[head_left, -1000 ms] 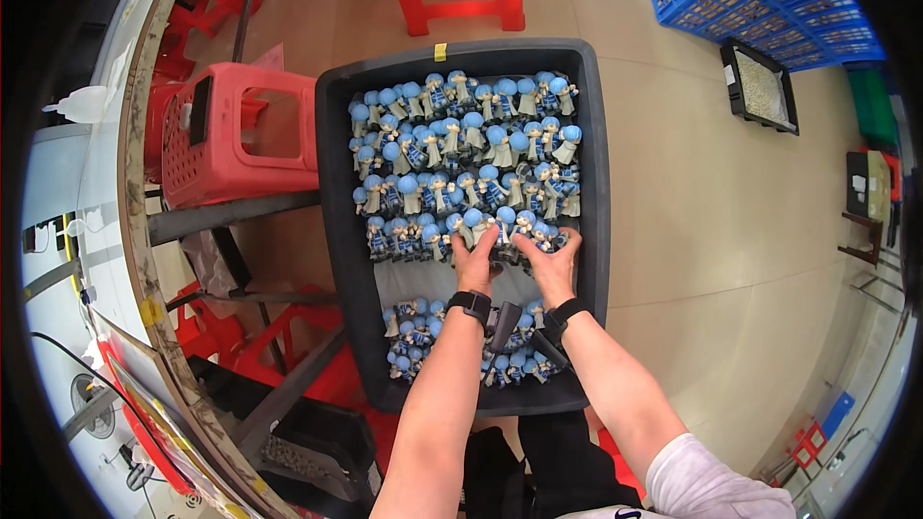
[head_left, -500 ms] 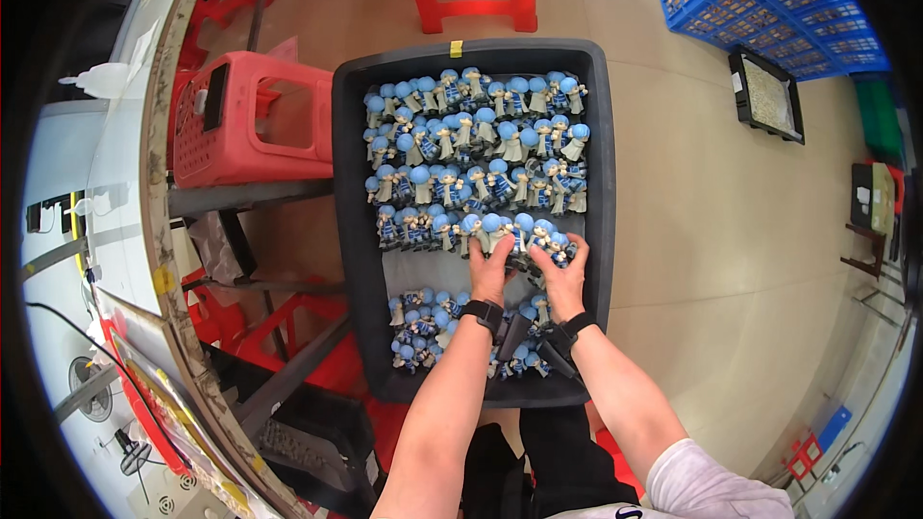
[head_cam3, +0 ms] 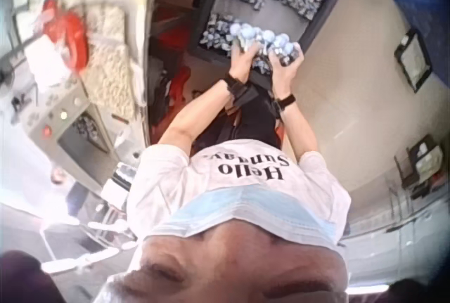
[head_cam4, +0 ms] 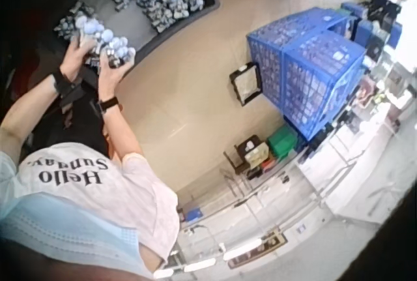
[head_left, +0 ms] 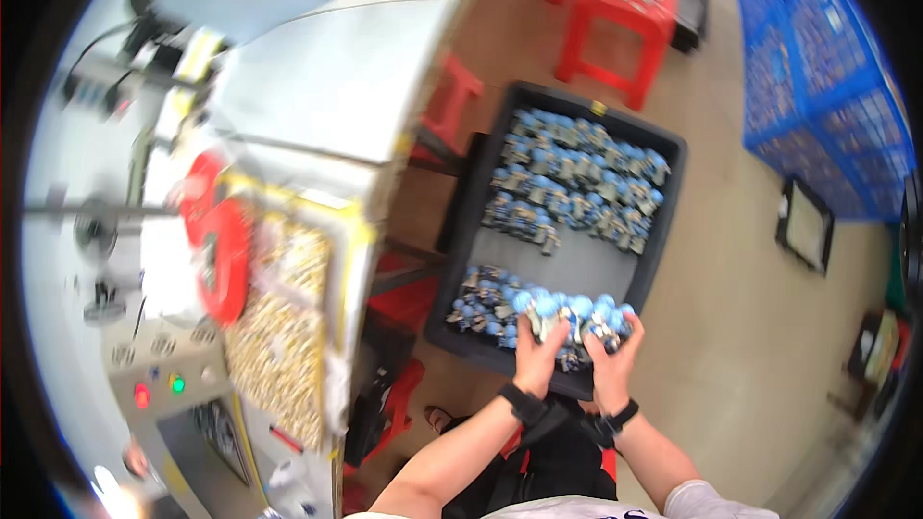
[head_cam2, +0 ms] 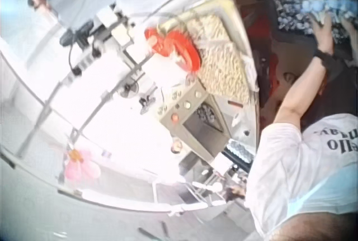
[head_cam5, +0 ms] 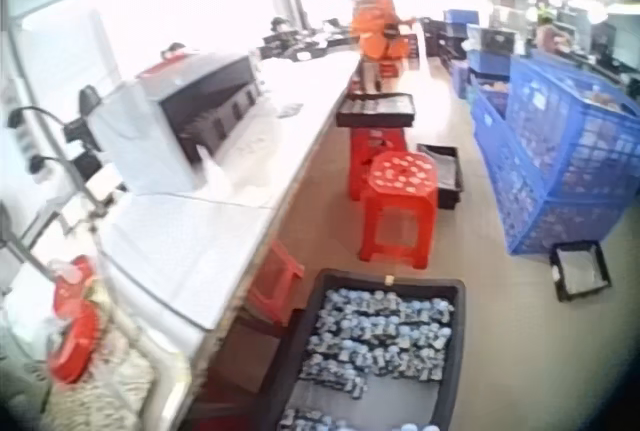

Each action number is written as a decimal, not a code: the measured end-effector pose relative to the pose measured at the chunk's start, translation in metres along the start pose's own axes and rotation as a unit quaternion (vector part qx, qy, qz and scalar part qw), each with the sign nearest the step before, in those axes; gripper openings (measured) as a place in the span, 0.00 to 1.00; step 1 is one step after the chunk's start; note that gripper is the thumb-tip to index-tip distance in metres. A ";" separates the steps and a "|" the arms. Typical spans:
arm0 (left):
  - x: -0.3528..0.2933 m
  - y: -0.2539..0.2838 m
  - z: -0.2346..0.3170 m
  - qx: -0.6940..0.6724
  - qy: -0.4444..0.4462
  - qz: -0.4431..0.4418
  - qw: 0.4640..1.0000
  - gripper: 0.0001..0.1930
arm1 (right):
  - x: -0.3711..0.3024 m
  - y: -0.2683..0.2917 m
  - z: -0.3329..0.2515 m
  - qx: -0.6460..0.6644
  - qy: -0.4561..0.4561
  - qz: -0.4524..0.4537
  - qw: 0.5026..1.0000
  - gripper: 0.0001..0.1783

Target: Apply glue and assemble small toy figurines at a factory workbench.

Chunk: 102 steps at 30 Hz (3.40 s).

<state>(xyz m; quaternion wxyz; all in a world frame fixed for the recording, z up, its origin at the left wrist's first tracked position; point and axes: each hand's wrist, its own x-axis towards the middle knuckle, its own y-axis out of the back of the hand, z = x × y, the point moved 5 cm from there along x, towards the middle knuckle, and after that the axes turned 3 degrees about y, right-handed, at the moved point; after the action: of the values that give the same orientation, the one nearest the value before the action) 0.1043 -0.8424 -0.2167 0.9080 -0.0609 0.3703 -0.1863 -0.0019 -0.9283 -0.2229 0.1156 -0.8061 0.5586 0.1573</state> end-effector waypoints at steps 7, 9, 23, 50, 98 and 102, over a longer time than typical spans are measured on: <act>-0.151 0.075 0.058 -0.089 -0.171 0.144 0.971 0.24 | -0.123 -0.045 -0.068 0.036 -0.058 -0.205 0.976 0.37; -0.193 0.104 0.068 -0.136 -0.212 0.199 0.947 0.24 | -0.161 -0.067 -0.086 0.027 -0.073 -0.299 0.951 0.38; -0.399 0.325 0.102 -0.383 -0.397 0.473 0.687 0.22 | -0.448 -0.253 -0.079 -0.032 0.019 -0.744 0.667 0.38; -0.339 0.684 0.192 -0.659 -0.424 0.340 0.519 0.35 | -0.676 -0.599 0.039 -0.397 0.439 -0.709 0.382 0.29; -0.397 0.394 0.244 -0.176 -0.478 0.282 0.813 0.18 | -0.312 -0.215 -0.169 -0.094 0.323 -0.563 0.755 0.05; -0.294 0.180 0.187 0.023 -0.156 0.036 0.987 0.11 | -0.159 -0.100 -0.096 -0.150 0.138 -0.335 0.920 0.05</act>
<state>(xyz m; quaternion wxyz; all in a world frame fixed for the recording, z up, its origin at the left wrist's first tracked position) 0.0942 -0.5687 0.0645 0.9619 -0.0543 0.2218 -0.1501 0.0521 -0.7905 -0.0719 -0.0395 -0.9679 0.2357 0.0783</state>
